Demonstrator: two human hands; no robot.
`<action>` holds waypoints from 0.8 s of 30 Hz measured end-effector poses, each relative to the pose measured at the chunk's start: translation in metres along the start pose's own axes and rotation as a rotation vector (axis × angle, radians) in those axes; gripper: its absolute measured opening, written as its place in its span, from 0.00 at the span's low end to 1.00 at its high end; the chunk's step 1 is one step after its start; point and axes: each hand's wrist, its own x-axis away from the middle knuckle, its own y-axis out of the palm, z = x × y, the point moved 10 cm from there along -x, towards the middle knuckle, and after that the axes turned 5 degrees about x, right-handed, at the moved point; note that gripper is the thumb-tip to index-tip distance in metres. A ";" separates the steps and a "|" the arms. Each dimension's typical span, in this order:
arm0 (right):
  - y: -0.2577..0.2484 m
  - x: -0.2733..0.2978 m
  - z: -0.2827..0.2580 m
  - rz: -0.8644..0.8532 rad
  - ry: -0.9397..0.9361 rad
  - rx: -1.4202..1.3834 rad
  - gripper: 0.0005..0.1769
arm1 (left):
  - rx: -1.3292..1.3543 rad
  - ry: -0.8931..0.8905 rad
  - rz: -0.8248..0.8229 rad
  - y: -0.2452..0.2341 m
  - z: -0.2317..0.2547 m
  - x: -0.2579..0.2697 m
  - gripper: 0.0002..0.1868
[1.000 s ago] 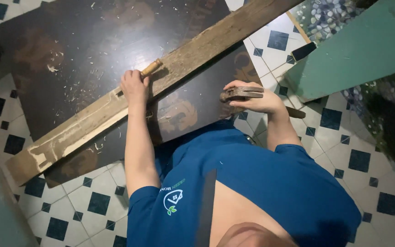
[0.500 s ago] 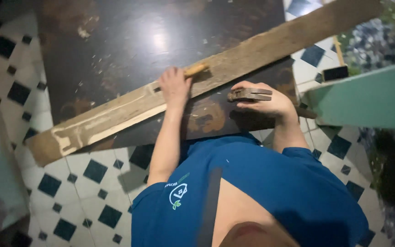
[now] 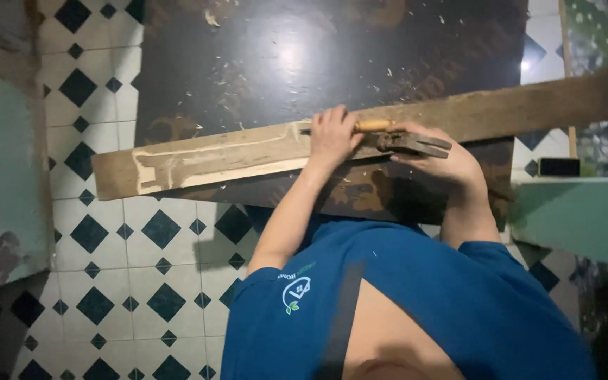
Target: Carving a groove into a wooden plank using a hammer and a small chisel while sitting on the floor.
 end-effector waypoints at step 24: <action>-0.034 0.007 0.011 0.010 0.080 -0.020 0.31 | -0.175 0.310 0.281 -0.025 0.054 -0.003 0.19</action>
